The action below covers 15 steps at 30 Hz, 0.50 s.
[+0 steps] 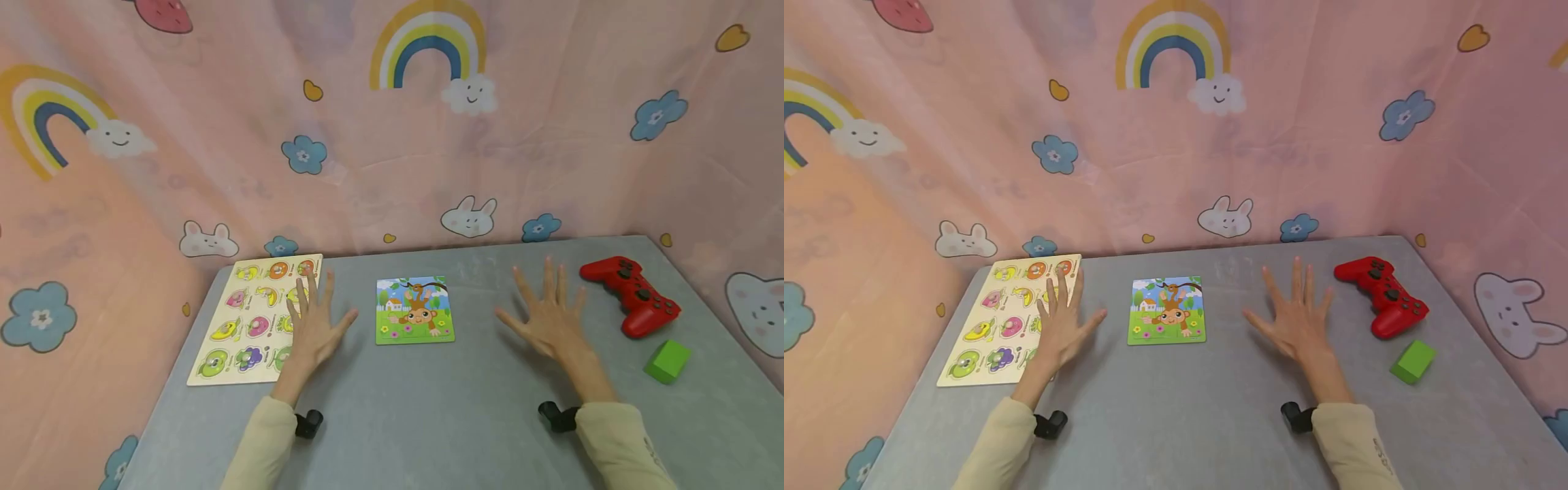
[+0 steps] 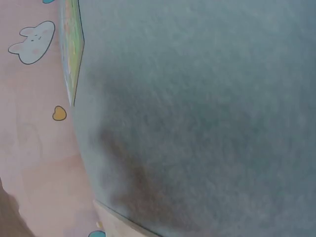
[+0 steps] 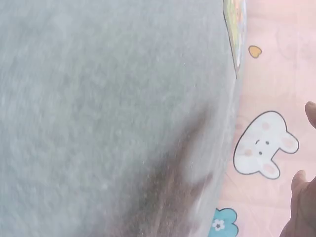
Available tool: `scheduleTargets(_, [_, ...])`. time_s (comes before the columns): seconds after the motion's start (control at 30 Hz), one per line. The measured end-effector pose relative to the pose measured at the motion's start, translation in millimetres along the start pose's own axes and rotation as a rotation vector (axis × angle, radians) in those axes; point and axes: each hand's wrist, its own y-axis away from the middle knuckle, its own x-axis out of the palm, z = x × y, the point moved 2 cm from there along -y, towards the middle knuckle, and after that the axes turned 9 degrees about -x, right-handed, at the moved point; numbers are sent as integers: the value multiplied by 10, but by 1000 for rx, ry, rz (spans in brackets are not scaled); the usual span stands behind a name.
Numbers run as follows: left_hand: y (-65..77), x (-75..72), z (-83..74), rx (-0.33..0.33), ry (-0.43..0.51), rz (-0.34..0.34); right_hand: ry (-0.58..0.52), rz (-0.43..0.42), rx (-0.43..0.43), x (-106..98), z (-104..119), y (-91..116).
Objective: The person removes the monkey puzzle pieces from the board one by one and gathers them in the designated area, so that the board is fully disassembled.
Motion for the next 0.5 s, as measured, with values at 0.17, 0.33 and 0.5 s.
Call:
scheduleTargets(0.17, [10, 39, -32, 8, 230, 142, -47, -5, -9, 16, 59, 20])
scheduleTargets(0.33, [-10, 106, -69, 32, 390, 176, -101, 40, -15, 13, 118, 20])
scheduleTargets(0.5, [-28, 203, -107, 38, 485, 214, -222, 80, -20, 36, 146, 5])
